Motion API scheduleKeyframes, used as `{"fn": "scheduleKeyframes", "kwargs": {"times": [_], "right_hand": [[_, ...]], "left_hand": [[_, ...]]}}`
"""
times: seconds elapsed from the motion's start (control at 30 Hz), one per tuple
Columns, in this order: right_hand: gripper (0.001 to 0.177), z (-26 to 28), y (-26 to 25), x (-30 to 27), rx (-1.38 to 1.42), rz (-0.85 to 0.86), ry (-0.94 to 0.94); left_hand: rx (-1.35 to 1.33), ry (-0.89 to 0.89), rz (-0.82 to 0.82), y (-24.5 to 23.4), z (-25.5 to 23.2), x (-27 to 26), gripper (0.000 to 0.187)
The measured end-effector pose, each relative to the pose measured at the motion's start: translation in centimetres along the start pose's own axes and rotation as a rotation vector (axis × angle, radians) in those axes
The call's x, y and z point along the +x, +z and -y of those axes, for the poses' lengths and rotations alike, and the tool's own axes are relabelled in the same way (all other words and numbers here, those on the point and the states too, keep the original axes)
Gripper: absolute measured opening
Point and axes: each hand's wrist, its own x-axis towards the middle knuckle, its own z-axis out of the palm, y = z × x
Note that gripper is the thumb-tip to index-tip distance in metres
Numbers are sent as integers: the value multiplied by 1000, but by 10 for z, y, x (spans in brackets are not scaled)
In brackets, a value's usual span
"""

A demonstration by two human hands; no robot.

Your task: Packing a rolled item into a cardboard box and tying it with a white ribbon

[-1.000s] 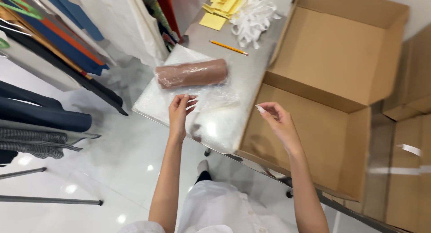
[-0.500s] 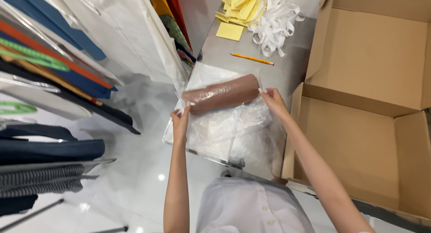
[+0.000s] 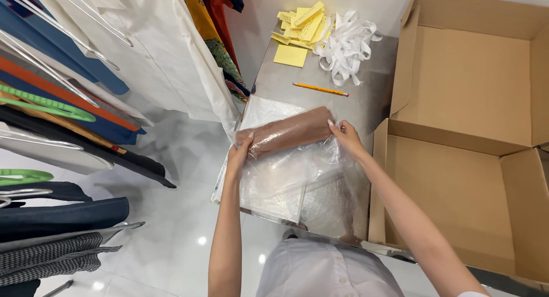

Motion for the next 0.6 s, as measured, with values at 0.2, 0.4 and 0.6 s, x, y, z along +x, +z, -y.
{"fn": "scheduleKeyframes", "kwargs": {"times": [0.2, 0.4, 0.6], "right_hand": [[21, 3, -50, -34, 463, 88, -88], [31, 14, -174, -106, 698, -55, 38], [73, -6, -312, -157, 410, -279, 285]], "left_hand": [[-315, 44, 83, 14, -29, -63, 98], [-384, 120, 274, 80, -39, -111, 86], [-25, 244, 454, 222, -53, -186, 96]]}}
